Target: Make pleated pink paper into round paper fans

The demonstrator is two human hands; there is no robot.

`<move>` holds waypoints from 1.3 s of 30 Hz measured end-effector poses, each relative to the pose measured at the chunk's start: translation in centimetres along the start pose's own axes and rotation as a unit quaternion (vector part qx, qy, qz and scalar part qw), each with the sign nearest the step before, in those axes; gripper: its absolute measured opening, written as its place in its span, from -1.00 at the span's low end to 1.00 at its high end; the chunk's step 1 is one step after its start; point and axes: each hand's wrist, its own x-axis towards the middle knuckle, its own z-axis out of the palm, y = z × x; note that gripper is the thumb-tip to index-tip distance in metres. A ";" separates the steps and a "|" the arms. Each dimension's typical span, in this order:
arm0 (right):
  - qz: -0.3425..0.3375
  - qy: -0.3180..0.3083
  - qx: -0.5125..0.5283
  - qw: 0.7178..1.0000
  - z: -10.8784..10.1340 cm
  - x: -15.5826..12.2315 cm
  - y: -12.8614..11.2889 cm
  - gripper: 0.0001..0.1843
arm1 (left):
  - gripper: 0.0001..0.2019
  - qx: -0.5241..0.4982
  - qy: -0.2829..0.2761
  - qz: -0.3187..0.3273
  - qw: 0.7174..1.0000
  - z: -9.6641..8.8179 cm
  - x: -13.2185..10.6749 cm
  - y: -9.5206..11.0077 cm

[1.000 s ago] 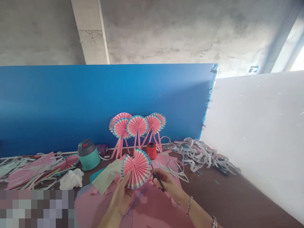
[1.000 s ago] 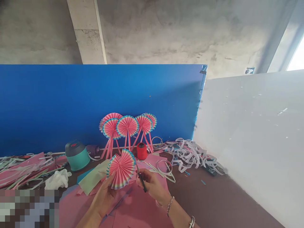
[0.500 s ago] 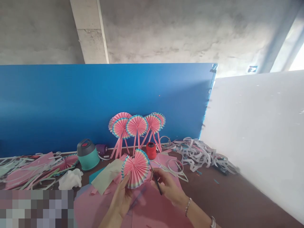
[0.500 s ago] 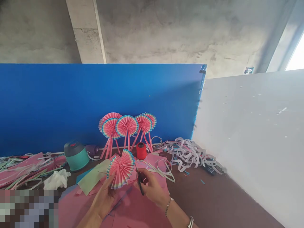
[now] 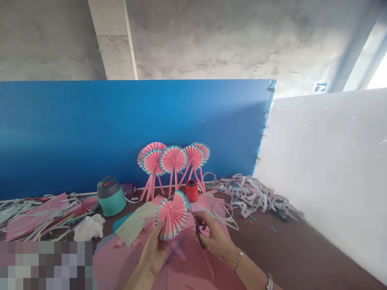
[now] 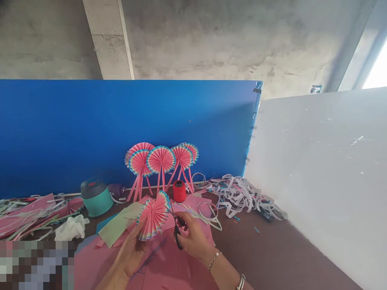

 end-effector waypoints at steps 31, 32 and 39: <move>-0.083 0.037 -0.135 0.987 -1.1 0.1 -0.2 -0.58 | -0.76 -0.004 -0.018 -0.035 0.999 -0.5 0.5 0.2; -0.084 0.039 -0.138 0.986 -1.1 0.1 -0.3 -0.57 | -0.77 -0.004 -0.025 -0.037 0.999 -0.6 0.6 0.2; -0.077 0.021 -0.152 0.985 -1.2 0.0 -0.8 -0.57 | -0.83 -0.003 -0.011 -0.027 1.000 -0.4 0.6 0.3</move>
